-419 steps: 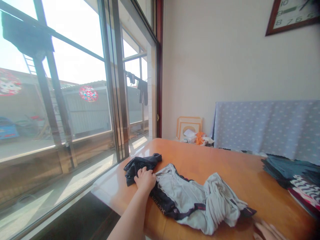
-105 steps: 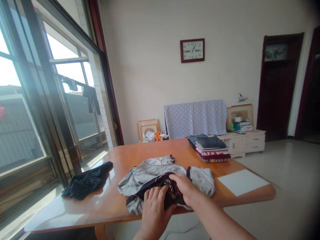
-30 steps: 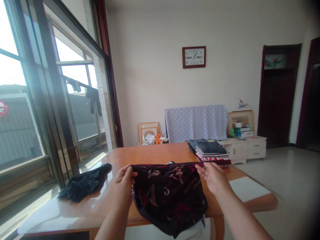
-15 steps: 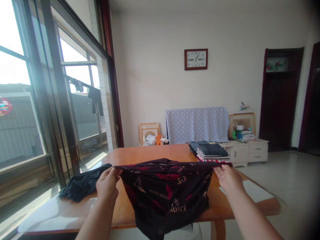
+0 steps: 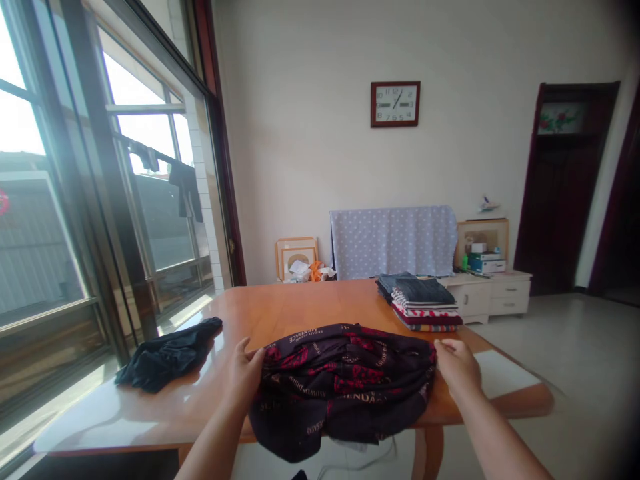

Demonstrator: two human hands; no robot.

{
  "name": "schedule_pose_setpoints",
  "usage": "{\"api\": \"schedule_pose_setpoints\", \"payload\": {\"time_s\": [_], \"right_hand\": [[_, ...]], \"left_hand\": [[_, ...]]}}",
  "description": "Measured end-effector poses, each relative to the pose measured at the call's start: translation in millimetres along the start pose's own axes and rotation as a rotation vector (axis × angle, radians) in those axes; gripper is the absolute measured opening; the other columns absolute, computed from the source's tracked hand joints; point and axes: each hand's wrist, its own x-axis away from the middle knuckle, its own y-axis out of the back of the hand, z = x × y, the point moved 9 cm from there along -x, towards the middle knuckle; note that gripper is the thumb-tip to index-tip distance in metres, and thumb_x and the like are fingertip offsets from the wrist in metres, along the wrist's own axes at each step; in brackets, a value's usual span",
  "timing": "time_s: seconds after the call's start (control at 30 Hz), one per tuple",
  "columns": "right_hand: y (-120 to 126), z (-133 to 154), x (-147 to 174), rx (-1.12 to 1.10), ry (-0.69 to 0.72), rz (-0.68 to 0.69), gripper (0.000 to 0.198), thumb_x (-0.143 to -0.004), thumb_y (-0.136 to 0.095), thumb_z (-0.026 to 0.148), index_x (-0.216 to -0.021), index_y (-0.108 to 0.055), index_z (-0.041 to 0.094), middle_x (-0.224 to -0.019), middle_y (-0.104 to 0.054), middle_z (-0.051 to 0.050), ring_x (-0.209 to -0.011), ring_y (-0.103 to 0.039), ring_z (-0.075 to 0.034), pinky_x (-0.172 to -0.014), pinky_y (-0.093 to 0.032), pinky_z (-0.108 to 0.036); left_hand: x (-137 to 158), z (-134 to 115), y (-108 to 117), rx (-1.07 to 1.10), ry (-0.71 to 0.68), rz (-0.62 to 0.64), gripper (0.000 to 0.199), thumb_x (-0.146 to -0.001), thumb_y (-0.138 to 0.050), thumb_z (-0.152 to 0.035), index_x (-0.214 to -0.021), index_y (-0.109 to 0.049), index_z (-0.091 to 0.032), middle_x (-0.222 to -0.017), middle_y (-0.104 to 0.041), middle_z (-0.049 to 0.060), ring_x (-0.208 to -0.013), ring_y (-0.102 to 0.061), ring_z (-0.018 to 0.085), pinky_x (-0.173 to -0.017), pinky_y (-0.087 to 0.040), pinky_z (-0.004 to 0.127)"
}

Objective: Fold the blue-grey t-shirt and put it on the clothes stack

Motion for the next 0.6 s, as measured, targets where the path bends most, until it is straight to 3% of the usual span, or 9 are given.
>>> {"api": "schedule_pose_setpoints", "payload": {"time_s": [0.1, 0.17, 0.23, 0.33, 0.4, 0.47, 0.6], "right_hand": [[-10, 36, 24, 0.302, 0.17, 0.026, 0.038, -0.075, -0.063, 0.053, -0.094, -0.068, 0.021, -0.094, -0.072, -0.012, -0.088, -0.067, -0.03, -0.083, -0.049, -0.044], [-39, 62, 54, 0.286, 0.29, 0.22, 0.037, -0.083, -0.055, 0.055, -0.092, -0.067, 0.022, -0.094, -0.073, -0.01, -0.088, -0.067, -0.028, -0.081, -0.048, -0.038], [-75, 80, 95, 0.227, 0.359, 0.494, 0.036, -0.088, -0.051, 0.054, -0.094, -0.068, 0.022, -0.088, -0.074, -0.007, -0.084, -0.068, -0.024, -0.077, -0.047, -0.034], [-114, 88, 149, 0.256, 0.407, 0.737, 0.039, -0.088, -0.058, 0.046, -0.119, -0.065, 0.022, -0.08, -0.073, -0.003, -0.074, -0.067, -0.021, -0.07, -0.044, -0.029], [-126, 85, 168, 0.345, 0.429, 0.768, 0.033, -0.087, -0.061, 0.039, -0.116, -0.066, 0.023, -0.077, -0.072, -0.002, -0.072, -0.066, -0.02, -0.067, -0.04, -0.028], [-130, 81, 174, 0.39, 0.447, 0.757, 0.019, -0.088, -0.06, 0.034, -0.101, -0.068, 0.023, -0.079, -0.072, -0.003, -0.073, -0.066, -0.019, -0.067, -0.038, -0.027], [-123, 78, 161, 0.314, 0.471, 0.71, 0.013, -0.088, -0.056, 0.033, -0.083, -0.063, 0.023, -0.076, -0.071, -0.002, -0.073, -0.065, -0.02, -0.068, -0.04, -0.027]], "left_hand": [[33, -33, -36, -0.234, -0.288, 0.09, 0.033, -0.083, -0.067, -0.042, -0.107, -0.072, -0.021, -0.096, -0.075, 0.008, -0.09, -0.07, 0.026, -0.081, -0.052, 0.036], [58, -50, -70, -0.345, -0.434, 0.229, 0.027, -0.088, -0.061, -0.044, -0.098, -0.075, -0.023, -0.102, -0.074, 0.008, -0.096, -0.068, 0.025, -0.087, -0.05, 0.036], [78, -58, -100, -0.442, -0.504, 0.334, 0.03, -0.091, -0.058, -0.044, -0.107, -0.075, -0.024, -0.113, -0.072, 0.009, -0.103, -0.067, 0.025, -0.091, -0.048, 0.035], [93, -57, -129, -0.581, -0.512, 0.375, 0.036, -0.09, -0.059, -0.038, -0.121, -0.071, -0.024, -0.121, -0.068, 0.011, -0.107, -0.065, 0.025, -0.088, -0.047, 0.032], [95, -49, -141, -0.657, -0.478, 0.383, 0.034, -0.09, -0.058, -0.035, -0.12, -0.071, -0.025, -0.117, -0.068, 0.01, -0.104, -0.065, 0.024, -0.082, -0.046, 0.03], [94, -39, -145, -0.693, -0.435, 0.387, 0.028, -0.091, -0.056, -0.033, -0.111, -0.074, -0.027, -0.111, -0.07, 0.008, -0.099, -0.066, 0.022, -0.078, -0.045, 0.028], [77, -31, -127, -0.558, -0.386, 0.276, 0.025, -0.091, -0.054, -0.033, -0.104, -0.075, -0.028, -0.109, -0.073, 0.005, -0.099, -0.068, 0.022, -0.081, -0.047, 0.029]]}}
